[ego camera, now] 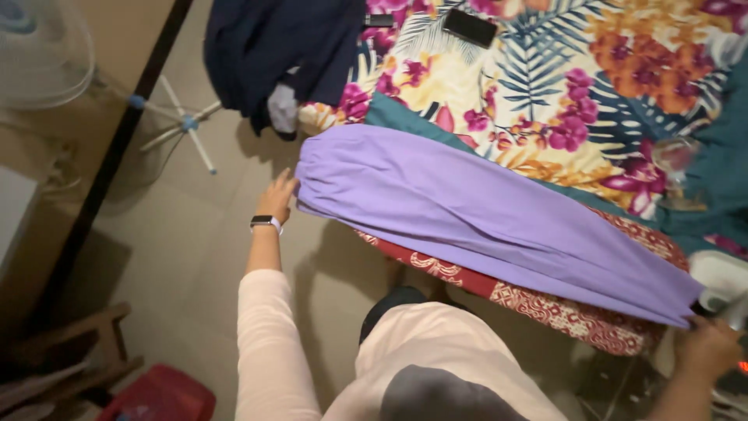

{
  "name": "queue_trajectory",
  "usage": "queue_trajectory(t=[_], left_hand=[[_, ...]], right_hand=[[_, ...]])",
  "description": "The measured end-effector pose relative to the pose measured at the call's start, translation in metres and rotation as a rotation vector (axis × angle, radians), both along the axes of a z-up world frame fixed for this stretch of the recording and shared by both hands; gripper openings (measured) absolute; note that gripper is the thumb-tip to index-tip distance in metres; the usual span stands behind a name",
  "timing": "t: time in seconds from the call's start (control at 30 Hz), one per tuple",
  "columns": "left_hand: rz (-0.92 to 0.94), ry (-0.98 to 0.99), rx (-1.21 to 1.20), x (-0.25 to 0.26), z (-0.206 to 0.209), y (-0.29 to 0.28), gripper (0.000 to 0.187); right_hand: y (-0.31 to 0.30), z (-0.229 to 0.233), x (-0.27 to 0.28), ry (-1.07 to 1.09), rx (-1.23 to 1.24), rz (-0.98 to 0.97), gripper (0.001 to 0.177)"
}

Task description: The person irons a purple garment on an ironing board, repeatedly smoothing and repositioning the fabric. They use a handheld iron to press different sections, occasionally lifting and refolding the garment to access new areas.

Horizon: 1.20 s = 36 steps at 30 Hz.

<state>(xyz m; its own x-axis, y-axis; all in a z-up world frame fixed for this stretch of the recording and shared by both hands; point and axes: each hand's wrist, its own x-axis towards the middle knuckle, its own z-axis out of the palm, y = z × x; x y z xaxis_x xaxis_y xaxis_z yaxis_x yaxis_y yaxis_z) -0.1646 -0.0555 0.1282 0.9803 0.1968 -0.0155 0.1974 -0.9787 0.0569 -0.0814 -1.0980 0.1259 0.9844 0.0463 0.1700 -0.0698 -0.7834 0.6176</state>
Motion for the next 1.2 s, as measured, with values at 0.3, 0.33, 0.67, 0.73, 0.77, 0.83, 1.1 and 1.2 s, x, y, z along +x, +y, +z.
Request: queue_trajectory(t=[0.3,0.33,0.67,0.73,0.77,0.83,1.1,1.2], left_hand=[[-0.109,-0.182,0.081,0.015,0.002,-0.03,0.084],[-0.108,-0.181,0.076,0.02,0.001,-0.026,0.084],[-0.388,-0.52,0.448,0.032,0.043,-0.034,0.016],[-0.431,-0.456,0.453,0.015,0.015,-0.037,0.017],[-0.139,-0.303,0.334,0.005,-0.006,-0.037,0.036],[0.15,-0.147,0.213,-0.013,-0.055,-0.033,0.056],[0.79,-0.434,-0.85,-0.003,-0.113,0.0,0.025],[0.821,-0.603,-1.053,0.023,-0.084,0.001,0.014]], right_hand=[[-0.021,-0.018,0.023,0.066,0.795,0.009,0.02],[-0.018,-0.014,0.021,0.067,0.791,0.008,0.02],[0.025,0.017,-0.007,0.073,0.183,-0.164,0.024],[0.032,0.022,-0.011,0.067,0.12,-0.15,0.025],[0.039,0.026,-0.013,0.041,0.088,-0.115,0.026],[0.045,0.03,-0.016,0.016,0.056,-0.082,0.027],[0.053,0.038,-0.005,0.051,-0.006,-0.192,0.029],[0.05,0.038,-0.006,0.115,0.096,-0.216,0.033]])
